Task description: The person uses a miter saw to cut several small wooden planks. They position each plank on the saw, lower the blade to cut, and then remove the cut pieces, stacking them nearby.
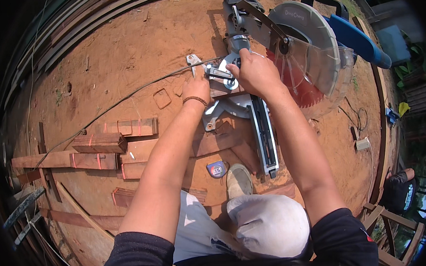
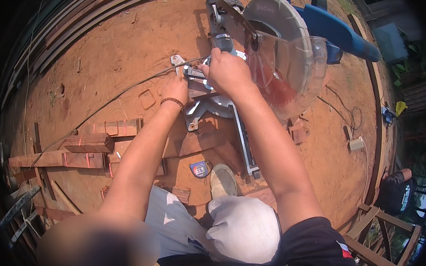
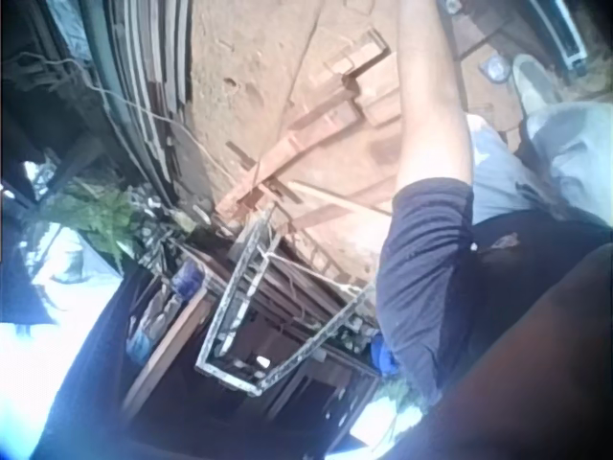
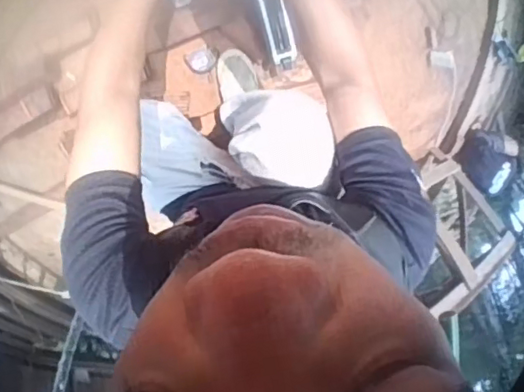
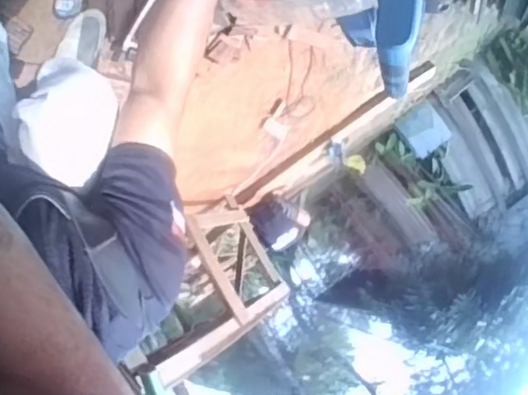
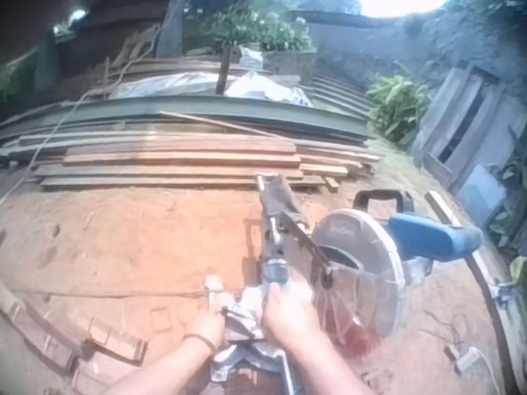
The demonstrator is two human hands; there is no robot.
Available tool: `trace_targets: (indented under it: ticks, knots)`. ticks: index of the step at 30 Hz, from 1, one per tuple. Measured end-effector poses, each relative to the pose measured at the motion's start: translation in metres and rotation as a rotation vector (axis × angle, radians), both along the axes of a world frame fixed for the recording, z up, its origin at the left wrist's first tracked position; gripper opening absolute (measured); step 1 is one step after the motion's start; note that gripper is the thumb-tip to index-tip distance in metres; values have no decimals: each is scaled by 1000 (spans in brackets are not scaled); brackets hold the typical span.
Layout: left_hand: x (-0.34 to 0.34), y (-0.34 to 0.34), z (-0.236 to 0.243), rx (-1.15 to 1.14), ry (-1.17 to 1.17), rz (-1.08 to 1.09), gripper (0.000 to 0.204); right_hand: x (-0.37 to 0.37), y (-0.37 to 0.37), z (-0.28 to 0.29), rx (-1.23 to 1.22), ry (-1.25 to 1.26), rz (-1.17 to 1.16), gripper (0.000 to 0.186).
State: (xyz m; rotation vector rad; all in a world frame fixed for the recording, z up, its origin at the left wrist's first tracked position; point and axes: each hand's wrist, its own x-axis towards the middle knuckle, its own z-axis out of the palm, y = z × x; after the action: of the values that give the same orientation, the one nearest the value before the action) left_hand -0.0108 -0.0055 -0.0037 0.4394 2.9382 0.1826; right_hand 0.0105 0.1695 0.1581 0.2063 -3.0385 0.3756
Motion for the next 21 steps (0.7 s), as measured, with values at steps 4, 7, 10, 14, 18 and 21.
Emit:
trace_targets:
  ticks: [4,7,10,14,18,21]
  knots:
    - [-3,-2,0,-19,-35,-15,69,-7,3,0,-29,2,168,47]
    - [-3,-2,0,-22,-35,-14,72,-13,1,3,150,-275,-24,44]
    - [-3,-1,0,-31,-29,-3,70,-9,-2,4,182,-154,25,41]
    - [1,3,4,-87,-47,-13,62,-10,-3,3,158,-188,76,39]
    - [2,8,6,-99,-100,0,56,-18,0,3,204,-167,84,38]
    - [3,9,5,-76,-39,11,51,-11,1,0,174,-174,117,39]
